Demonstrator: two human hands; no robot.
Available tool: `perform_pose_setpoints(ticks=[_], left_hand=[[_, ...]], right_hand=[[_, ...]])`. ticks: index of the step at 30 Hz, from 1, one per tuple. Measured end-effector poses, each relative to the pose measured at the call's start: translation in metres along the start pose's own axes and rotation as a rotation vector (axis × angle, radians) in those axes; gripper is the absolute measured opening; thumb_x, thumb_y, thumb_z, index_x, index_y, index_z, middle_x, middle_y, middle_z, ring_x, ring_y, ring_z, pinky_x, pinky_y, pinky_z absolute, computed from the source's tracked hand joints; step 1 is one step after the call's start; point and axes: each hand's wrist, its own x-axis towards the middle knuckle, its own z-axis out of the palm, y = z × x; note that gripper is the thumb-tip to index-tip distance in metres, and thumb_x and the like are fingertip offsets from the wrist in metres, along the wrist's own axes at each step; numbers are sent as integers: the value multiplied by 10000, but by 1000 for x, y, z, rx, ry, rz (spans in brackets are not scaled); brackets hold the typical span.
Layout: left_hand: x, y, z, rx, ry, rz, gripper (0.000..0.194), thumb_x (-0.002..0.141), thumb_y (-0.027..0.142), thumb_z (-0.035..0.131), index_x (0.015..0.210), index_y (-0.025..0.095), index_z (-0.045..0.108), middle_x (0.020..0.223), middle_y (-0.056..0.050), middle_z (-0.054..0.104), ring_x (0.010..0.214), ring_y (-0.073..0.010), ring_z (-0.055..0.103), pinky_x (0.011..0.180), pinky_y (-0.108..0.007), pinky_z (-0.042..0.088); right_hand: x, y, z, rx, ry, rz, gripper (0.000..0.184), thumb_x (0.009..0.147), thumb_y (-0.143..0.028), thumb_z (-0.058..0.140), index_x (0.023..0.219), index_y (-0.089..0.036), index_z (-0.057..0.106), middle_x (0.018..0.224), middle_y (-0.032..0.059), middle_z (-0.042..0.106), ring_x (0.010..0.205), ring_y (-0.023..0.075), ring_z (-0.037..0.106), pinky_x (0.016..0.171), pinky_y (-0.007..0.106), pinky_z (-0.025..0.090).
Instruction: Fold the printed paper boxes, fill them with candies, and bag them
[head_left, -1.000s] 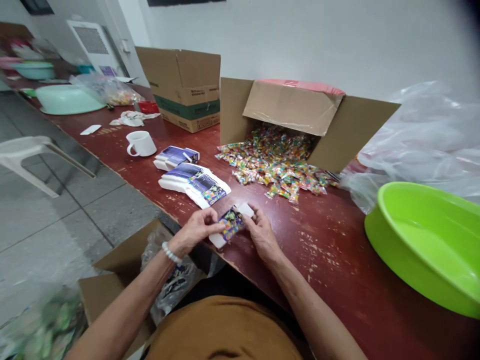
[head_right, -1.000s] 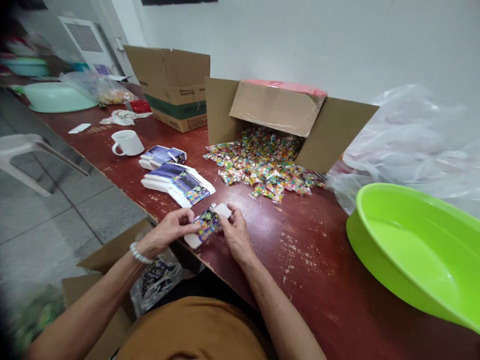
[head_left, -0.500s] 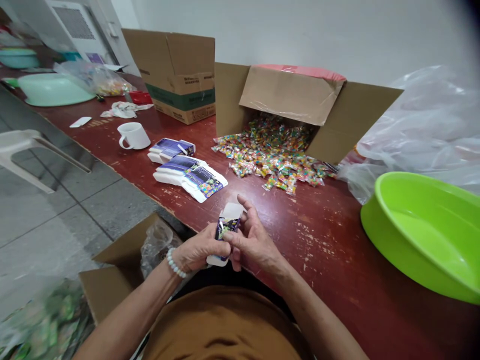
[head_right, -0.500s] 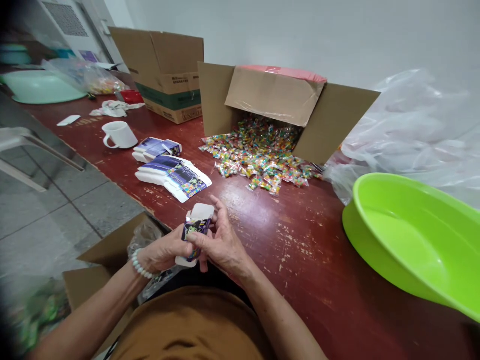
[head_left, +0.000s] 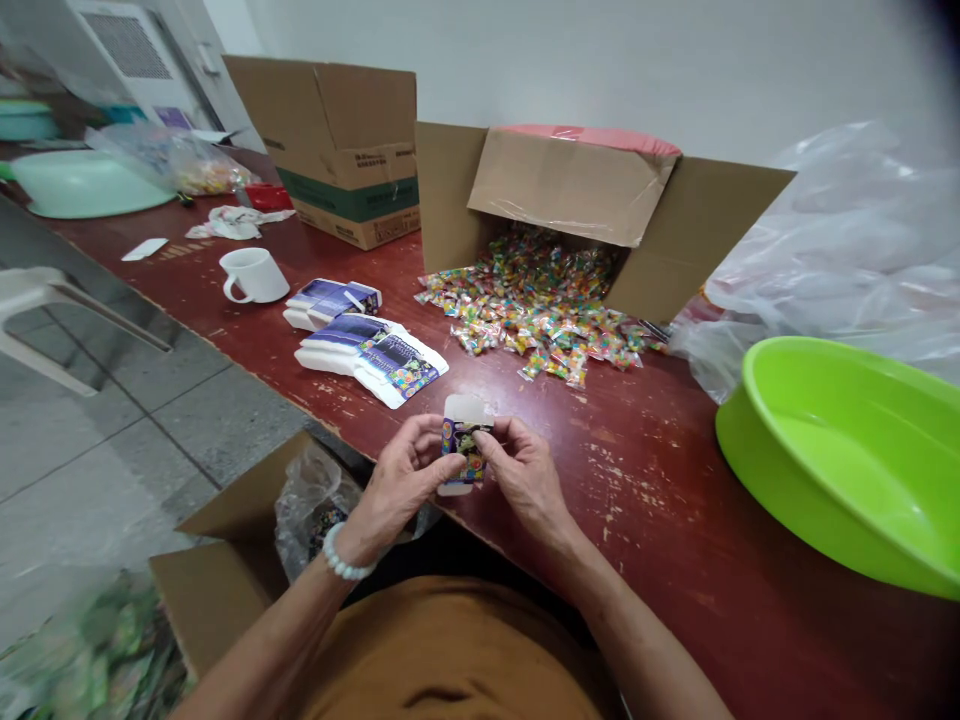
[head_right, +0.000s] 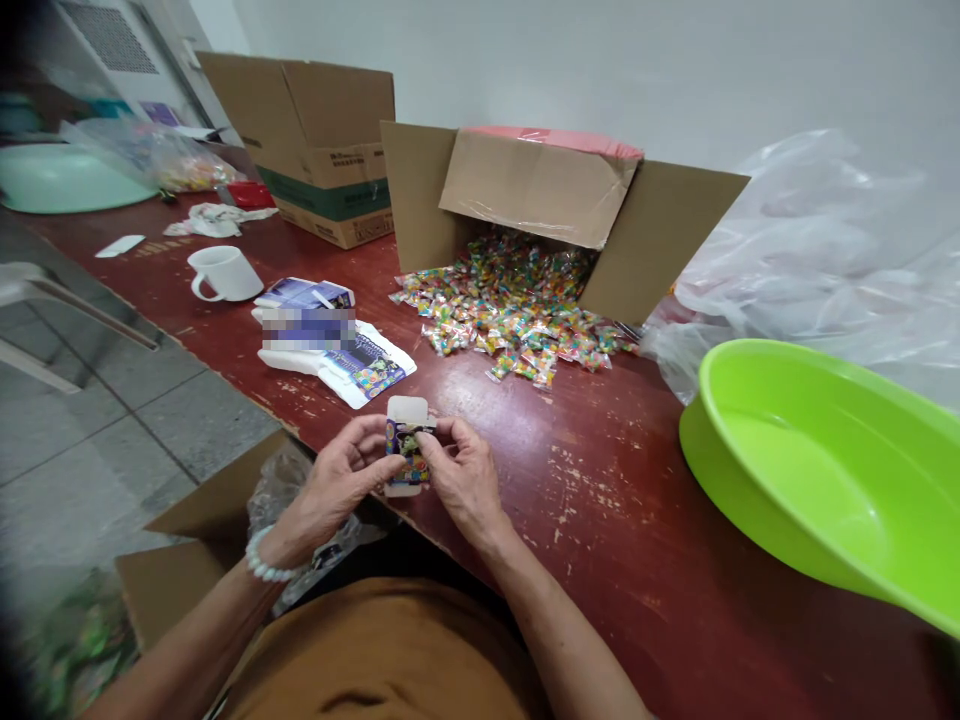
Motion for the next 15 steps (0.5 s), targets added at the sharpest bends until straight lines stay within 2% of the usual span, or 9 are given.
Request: perform_pose_setpoints(ticks=[3,5,7,10,13,15], left_hand=[[-5,0,6,-16,137,91,606,736,323,785,1231,265,441,913,2,710,756,-167,693,686,-289,574],[-7,-2,9,27,173,141,607,746,317,773,1263,276,456,983,-17,711,825,-174,698,741,-292,574],[-7,-3,8,84,174,154,545,757,328,761,1242,267,520,1025,-30,707,860,-178,690,766,-289,570],[-3,-4,2,109,123,105,404,769,371,752,1122,237,609,882,-15,703,755,-166,666,681,-272,558],[2,-3,-3,80,89,55,310,788,418,733,1011,220,648,853,-16,710,731,-160,651,627,-248,526],[4,-1,-3,105,103,56,286,796,428,726,981,219,662,880,-18,717,753,-161,650,630,-242,514]], right_hand=[[1,3,1,37,51,13,424,795,-369,728,1166,-246,565,839,-14,698,717,146,638,665,261,520],[-1,5,3,72,56,-12,432,800,-369,725,1177,-260,545,838,-22,683,726,143,634,676,260,519],[-3,6,4,108,22,-51,321,823,-374,697,1102,-252,595,870,-12,679,748,142,628,697,262,515],[-1,4,-1,79,-19,-66,192,840,-395,676,903,-214,666,821,-4,670,746,143,607,717,266,497],[8,0,-9,78,-76,35,251,790,-418,725,738,-180,662,734,-3,650,693,137,580,707,272,479],[16,-3,-14,122,-119,114,276,716,-416,787,734,-175,654,714,-5,645,657,133,572,677,273,476]])
